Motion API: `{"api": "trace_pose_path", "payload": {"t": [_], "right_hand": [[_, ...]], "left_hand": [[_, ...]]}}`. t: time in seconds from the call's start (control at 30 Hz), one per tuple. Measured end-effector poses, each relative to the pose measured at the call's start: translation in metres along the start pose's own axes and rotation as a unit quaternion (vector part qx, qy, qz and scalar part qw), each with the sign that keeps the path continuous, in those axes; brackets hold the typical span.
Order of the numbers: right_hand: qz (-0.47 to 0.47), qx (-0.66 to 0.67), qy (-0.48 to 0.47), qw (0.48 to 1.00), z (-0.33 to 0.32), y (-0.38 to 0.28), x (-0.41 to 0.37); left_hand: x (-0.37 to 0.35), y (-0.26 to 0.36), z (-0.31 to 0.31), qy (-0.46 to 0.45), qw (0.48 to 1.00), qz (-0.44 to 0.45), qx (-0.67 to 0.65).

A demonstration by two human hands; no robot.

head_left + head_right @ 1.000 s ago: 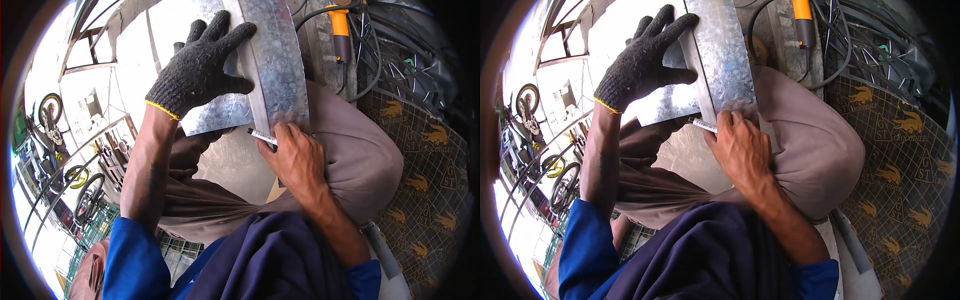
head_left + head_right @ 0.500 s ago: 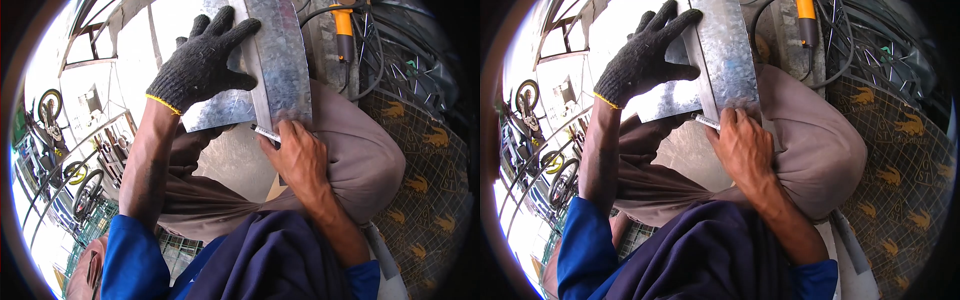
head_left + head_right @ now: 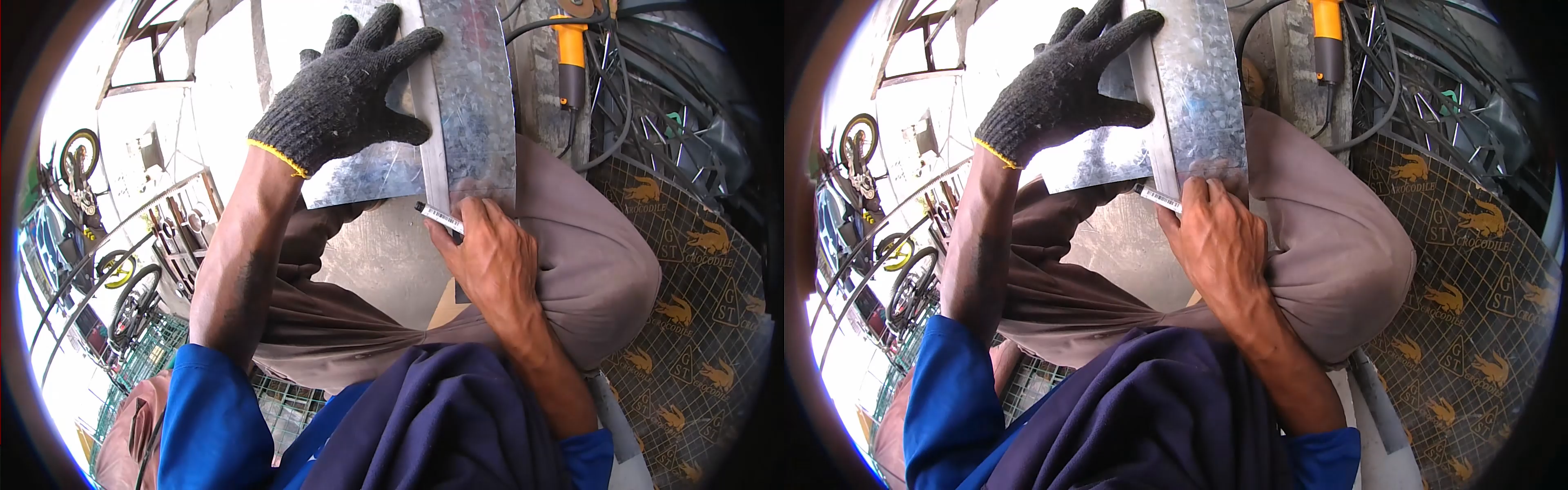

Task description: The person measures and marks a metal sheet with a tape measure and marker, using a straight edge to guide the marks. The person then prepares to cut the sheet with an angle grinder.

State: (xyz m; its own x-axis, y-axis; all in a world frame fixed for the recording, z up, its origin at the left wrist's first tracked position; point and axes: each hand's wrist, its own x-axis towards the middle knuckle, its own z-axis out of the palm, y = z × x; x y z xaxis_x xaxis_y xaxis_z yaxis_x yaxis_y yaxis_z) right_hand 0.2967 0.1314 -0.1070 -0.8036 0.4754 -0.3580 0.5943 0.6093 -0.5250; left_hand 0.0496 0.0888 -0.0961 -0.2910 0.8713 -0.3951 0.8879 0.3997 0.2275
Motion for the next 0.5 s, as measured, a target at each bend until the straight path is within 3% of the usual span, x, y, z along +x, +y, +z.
{"api": "trace_pose_path", "payload": {"t": [0.5], "right_hand": [[0.016,-0.006,-0.015,1.0,-0.0001,-0.0009,0.0009]], "left_hand": [[-0.0028,0.0019,-0.0025,0.019,0.999,0.021,-0.018]]}}
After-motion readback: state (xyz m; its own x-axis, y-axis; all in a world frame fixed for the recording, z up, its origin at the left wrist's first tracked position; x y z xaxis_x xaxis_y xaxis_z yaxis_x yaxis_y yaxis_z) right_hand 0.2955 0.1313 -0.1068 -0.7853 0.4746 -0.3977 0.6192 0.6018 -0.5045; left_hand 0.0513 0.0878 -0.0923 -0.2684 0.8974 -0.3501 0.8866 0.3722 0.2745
